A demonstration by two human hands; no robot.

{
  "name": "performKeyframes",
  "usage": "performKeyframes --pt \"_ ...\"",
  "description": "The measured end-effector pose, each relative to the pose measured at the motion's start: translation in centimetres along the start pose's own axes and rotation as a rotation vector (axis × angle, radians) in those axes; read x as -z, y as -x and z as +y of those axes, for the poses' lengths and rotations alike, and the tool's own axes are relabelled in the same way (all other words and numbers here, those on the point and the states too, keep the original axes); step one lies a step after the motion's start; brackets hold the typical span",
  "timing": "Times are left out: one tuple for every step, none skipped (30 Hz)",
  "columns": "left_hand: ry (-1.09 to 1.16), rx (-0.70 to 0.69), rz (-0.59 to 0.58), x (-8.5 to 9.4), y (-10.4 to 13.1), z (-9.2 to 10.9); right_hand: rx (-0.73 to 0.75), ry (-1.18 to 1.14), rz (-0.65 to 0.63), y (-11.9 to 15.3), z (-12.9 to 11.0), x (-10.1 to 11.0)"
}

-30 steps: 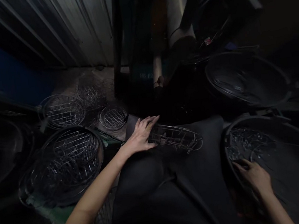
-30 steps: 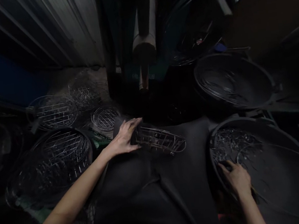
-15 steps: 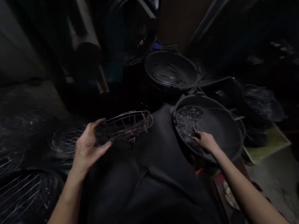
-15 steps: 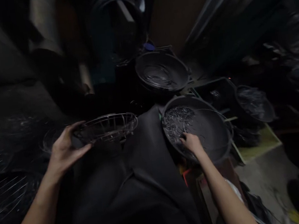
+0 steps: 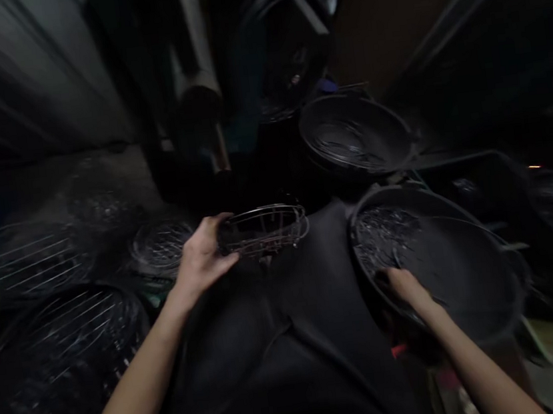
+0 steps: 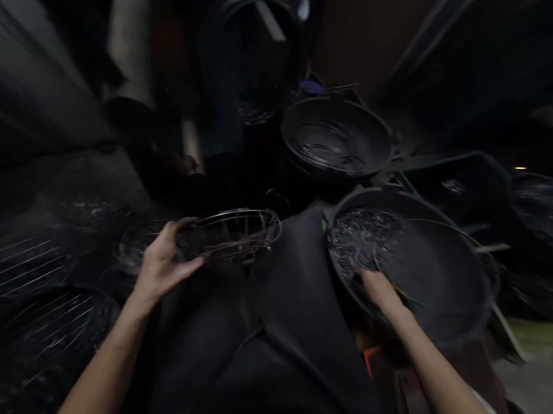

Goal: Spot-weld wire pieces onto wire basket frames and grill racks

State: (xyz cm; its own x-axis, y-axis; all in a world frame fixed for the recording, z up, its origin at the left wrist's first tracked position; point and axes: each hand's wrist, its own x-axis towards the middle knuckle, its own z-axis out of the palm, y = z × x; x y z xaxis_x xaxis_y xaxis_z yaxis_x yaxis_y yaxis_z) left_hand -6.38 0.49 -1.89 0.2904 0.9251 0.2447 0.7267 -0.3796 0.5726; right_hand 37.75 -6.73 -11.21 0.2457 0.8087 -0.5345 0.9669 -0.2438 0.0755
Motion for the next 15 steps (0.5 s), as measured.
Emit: performKeyframes --pt "0.000 0.004 -0.012 0.0 -0.2 0.1 0.018 0.008 -0.004 0.2 0.1 0.1" --pt "-0.005 0.011 -0.019 0.1 -0.3 0.1 0.035 0.018 -0.011 0.4 0.2 0.2" --pt "-0.012 0.019 -0.027 0.2 -0.4 0.2 0.054 0.027 -0.020 0.4 0.2 0.1" --pt "-0.018 0.027 -0.034 0.2 -0.5 0.3 0.077 0.027 -0.023 0.4 0.1 0.1" --pt "-0.020 0.032 -0.037 0.3 -0.6 0.3 0.104 0.021 -0.025 0.3 0.0 -0.1" --pt "-0.019 0.034 -0.038 0.3 -0.5 0.4 0.132 0.011 -0.029 0.1 -0.2 -0.3" --pt "-0.016 0.036 -0.039 0.3 -0.5 0.4 0.159 -0.002 -0.036 -0.1 -0.4 -0.4" --pt "-0.012 0.041 -0.037 0.3 -0.4 0.4 0.179 -0.015 -0.042 -0.3 -0.5 -0.5" --pt "-0.007 0.047 -0.032 0.3 -0.3 0.3 0.187 -0.025 -0.044 -0.5 -0.6 -0.6" --pt "-0.002 0.054 -0.023 0.3 -0.2 0.2 0.187 -0.029 -0.040 -0.7 -0.6 -0.4" --pt "0.002 0.064 -0.017 0.4 -0.1 0.1 0.180 -0.028 -0.036 -0.7 -0.5 -0.1" --pt "0.006 0.073 -0.011 0.4 -0.1 0.0 0.164 -0.024 -0.019 -0.5 -0.4 0.4" --pt "0.010 0.081 -0.005 0.5 0.0 -0.1 0.145 -0.027 0.026 -0.1 -0.4 1.2" --pt "0.012 0.087 0.002 0.6 0.1 -0.1 0.123 -0.045 0.111 0.5 -0.4 2.3" --pt "0.013 0.089 0.009 0.7 0.1 -0.2 0.115 -0.077 0.223 1.3 -0.6 3.6"
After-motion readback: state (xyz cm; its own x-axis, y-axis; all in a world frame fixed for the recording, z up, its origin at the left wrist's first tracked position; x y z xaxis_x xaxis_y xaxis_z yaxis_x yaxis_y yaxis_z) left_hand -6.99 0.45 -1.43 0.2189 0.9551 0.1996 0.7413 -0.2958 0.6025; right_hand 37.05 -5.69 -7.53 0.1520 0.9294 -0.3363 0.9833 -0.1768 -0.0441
